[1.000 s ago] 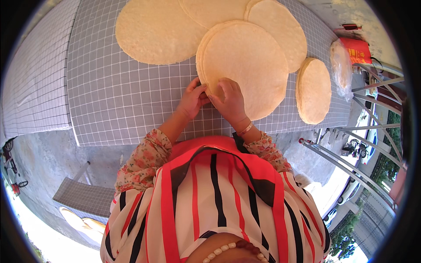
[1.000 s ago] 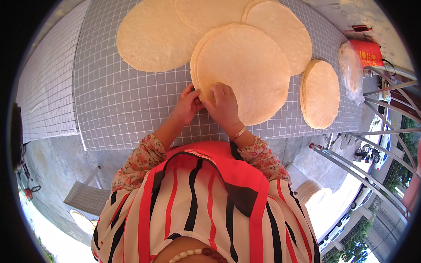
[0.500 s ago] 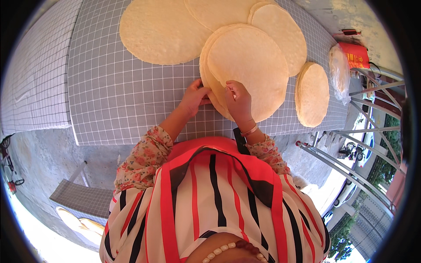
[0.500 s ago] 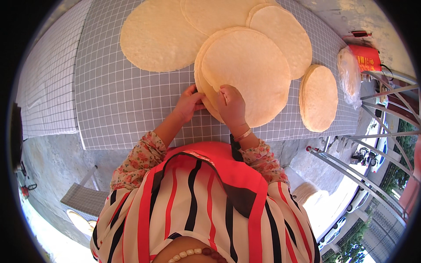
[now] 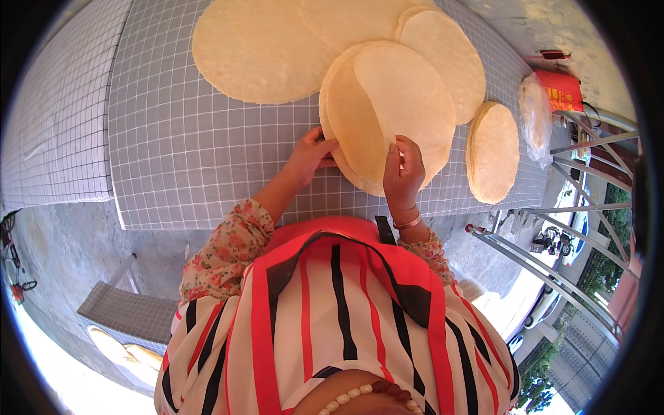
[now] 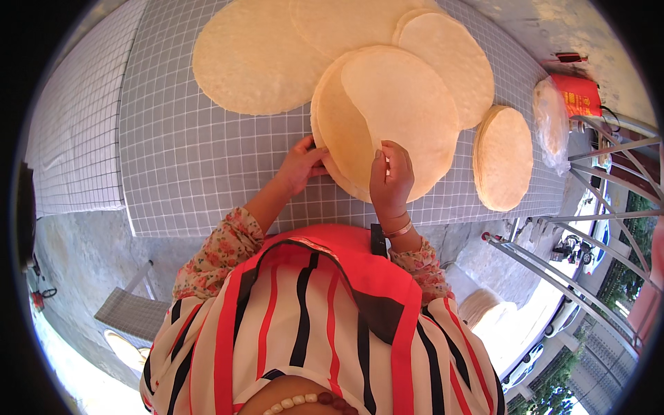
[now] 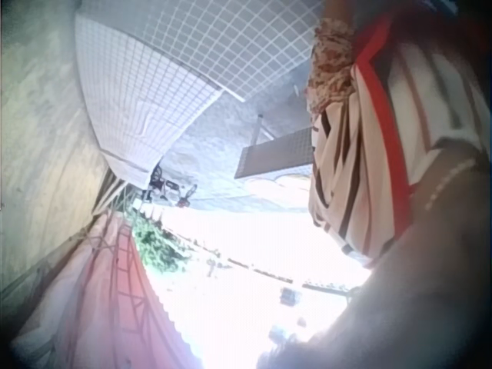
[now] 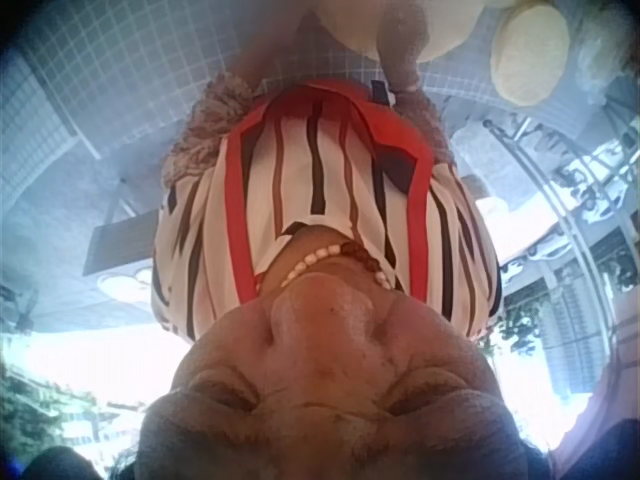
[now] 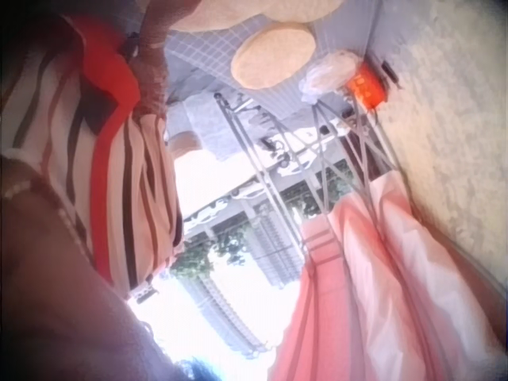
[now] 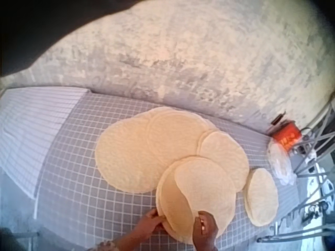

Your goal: The person separates and stacks thin circular pieces of dough on a tiled table, moving them from one pile to another.

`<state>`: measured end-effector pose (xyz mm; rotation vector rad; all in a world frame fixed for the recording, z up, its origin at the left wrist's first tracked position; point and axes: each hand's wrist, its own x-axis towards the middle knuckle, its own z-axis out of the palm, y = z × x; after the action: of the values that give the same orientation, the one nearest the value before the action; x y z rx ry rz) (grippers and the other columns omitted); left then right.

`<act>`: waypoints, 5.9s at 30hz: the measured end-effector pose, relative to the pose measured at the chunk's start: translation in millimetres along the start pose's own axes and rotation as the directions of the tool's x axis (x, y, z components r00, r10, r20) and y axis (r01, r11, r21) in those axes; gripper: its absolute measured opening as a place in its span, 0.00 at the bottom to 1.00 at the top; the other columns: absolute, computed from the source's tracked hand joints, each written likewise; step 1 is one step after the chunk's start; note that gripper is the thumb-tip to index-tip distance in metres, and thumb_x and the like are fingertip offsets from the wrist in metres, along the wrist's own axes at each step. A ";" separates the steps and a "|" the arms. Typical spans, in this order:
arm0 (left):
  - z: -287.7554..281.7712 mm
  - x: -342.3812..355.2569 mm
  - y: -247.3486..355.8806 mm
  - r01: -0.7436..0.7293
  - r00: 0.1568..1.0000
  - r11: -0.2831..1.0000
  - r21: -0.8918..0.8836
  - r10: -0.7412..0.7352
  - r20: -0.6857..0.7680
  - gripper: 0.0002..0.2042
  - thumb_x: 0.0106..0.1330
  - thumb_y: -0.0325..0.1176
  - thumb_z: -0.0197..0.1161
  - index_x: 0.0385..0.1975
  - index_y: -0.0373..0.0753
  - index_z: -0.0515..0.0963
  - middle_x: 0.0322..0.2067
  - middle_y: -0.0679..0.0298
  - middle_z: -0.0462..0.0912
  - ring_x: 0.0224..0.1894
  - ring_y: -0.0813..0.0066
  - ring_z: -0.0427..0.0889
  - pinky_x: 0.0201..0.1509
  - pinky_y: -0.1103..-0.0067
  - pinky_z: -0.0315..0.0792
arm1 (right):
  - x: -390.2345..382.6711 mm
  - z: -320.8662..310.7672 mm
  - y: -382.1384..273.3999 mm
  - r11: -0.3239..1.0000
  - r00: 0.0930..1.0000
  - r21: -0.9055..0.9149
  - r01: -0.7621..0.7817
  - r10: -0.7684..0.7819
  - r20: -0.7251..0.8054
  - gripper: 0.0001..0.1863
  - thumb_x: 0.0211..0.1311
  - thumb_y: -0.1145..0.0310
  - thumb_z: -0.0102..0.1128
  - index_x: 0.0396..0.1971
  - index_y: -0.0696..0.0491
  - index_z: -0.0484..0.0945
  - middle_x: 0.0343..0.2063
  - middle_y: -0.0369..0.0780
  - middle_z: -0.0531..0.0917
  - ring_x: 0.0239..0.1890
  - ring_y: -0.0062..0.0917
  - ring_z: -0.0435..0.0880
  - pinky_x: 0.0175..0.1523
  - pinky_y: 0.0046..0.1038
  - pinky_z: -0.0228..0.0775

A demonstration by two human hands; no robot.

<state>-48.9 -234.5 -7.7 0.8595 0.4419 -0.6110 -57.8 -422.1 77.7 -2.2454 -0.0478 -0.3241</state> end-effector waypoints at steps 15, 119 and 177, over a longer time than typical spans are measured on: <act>-1.4 4.0 -8.6 -0.045 0.999 0.999 0.001 0.045 0.023 0.21 0.71 0.31 0.58 0.62 0.38 0.67 0.45 0.61 0.82 0.45 0.72 0.84 0.47 0.74 0.82 | -14.9 57.0 3.2 0.905 0.935 -0.269 0.331 -0.277 0.221 0.22 0.55 0.69 0.64 0.48 0.62 0.72 0.51 0.53 0.76 0.51 0.50 0.76 0.55 0.43 0.72; 12.6 13.4 -24.3 -0.115 0.968 0.988 0.103 0.134 -0.212 0.09 0.71 0.35 0.59 0.42 0.35 0.75 0.33 0.62 0.83 0.33 0.74 0.84 0.34 0.78 0.83 | -40.4 31.3 36.8 0.813 0.891 -0.401 0.423 -0.293 0.346 0.16 0.52 0.69 0.69 0.42 0.55 0.80 0.33 0.40 0.73 0.36 0.35 0.75 0.38 0.34 0.73; 10.2 10.6 -13.6 -0.063 0.987 0.989 0.132 0.082 -0.141 0.13 0.66 0.31 0.61 0.48 0.34 0.75 0.38 0.62 0.84 0.37 0.74 0.84 0.34 0.79 0.81 | -18.8 59.3 18.7 0.872 0.934 -0.405 0.276 -0.142 0.329 0.26 0.58 0.63 0.65 0.55 0.58 0.72 0.43 0.47 0.73 0.48 0.46 0.75 0.50 0.41 0.73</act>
<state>-48.7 -252.8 -15.7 1.0416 0.5057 -0.5145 -60.5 -387.5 22.7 -2.7400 -0.4187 -0.1224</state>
